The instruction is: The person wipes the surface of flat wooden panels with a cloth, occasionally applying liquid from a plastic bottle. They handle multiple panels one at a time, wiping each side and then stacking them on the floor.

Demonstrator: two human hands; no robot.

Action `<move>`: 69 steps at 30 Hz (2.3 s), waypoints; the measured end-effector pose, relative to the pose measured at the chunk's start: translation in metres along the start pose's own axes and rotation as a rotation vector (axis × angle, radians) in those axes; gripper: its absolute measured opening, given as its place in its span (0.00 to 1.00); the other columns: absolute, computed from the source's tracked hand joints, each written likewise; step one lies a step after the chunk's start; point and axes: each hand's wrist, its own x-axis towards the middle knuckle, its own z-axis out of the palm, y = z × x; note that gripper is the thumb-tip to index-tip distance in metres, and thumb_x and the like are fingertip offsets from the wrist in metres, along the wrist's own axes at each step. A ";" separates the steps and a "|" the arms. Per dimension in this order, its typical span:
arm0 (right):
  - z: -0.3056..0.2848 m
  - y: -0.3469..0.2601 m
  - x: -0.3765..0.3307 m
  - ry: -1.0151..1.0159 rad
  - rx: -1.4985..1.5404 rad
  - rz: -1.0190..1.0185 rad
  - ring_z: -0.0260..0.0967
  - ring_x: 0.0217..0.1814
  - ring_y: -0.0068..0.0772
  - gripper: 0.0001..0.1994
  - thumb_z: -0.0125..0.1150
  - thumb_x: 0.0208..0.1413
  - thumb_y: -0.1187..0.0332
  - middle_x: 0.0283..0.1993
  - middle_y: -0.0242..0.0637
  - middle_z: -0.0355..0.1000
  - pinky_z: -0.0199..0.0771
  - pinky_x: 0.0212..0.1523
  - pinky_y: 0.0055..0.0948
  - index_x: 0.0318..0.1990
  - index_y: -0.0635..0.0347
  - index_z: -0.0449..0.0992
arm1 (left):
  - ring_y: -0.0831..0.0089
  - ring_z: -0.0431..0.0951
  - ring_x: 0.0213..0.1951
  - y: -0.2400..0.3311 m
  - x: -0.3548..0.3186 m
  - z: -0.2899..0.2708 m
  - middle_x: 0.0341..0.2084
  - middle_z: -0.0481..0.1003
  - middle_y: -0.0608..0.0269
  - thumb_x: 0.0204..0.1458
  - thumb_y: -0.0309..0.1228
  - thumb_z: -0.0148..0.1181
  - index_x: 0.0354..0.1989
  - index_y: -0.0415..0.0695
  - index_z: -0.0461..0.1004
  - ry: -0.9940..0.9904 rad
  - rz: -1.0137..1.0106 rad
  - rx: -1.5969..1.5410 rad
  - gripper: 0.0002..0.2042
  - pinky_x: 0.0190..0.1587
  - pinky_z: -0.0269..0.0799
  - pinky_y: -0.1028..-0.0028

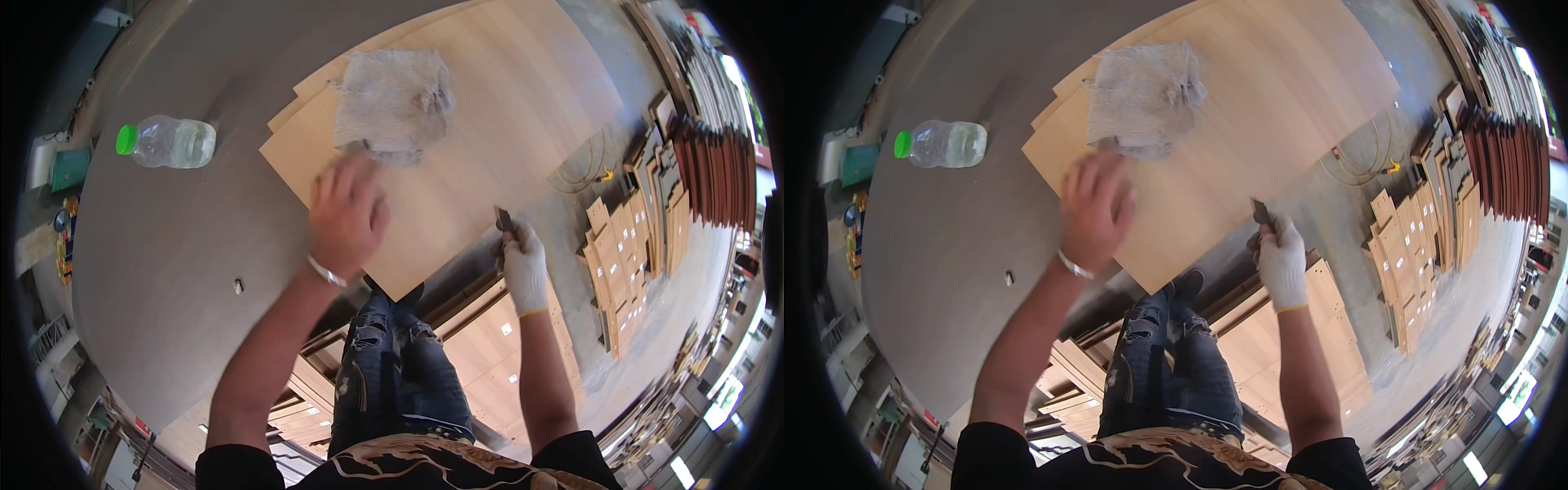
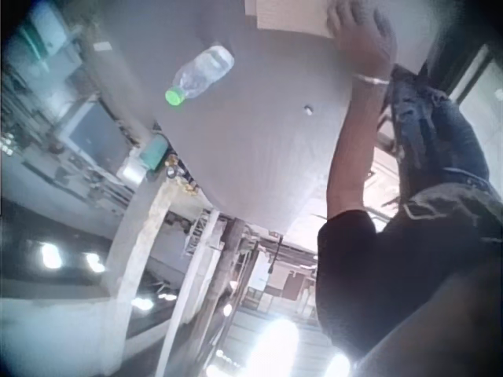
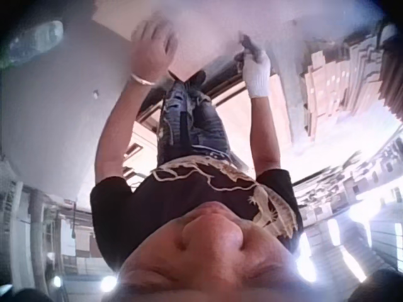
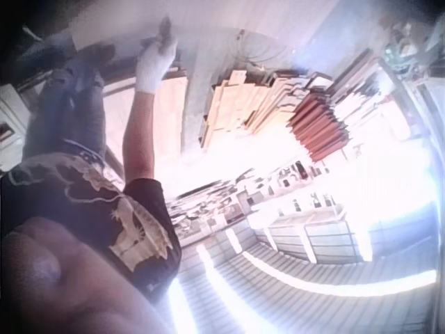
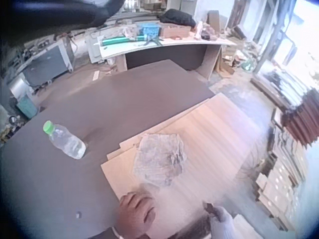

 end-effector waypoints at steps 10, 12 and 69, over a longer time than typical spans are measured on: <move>-0.004 0.016 0.043 0.043 -0.855 -0.377 0.80 0.39 0.56 0.12 0.54 0.68 0.57 0.33 0.49 0.80 0.75 0.40 0.53 0.46 0.53 0.77 | 0.34 0.51 0.75 -0.051 0.040 0.051 0.75 0.53 0.33 0.63 0.41 0.54 0.77 0.52 0.59 -0.028 0.045 0.401 0.32 0.75 0.44 0.39; 0.012 0.023 0.025 0.046 -0.938 -0.474 0.80 0.38 0.58 0.09 0.54 0.68 0.59 0.32 0.48 0.80 0.77 0.39 0.55 0.46 0.52 0.75 | 0.34 0.51 0.75 -0.054 0.040 0.050 0.75 0.53 0.33 0.63 0.41 0.53 0.77 0.53 0.58 -0.026 0.049 0.418 0.32 0.75 0.44 0.40; 0.074 0.092 -0.098 -0.107 -0.700 -0.601 0.78 0.29 0.54 0.06 0.65 0.56 0.68 0.26 0.44 0.76 0.75 0.31 0.50 0.36 0.54 0.73 | 0.37 0.51 0.75 -0.054 0.040 0.052 0.73 0.54 0.32 0.58 0.48 0.55 0.75 0.48 0.60 -0.048 -0.001 0.475 0.36 0.76 0.43 0.39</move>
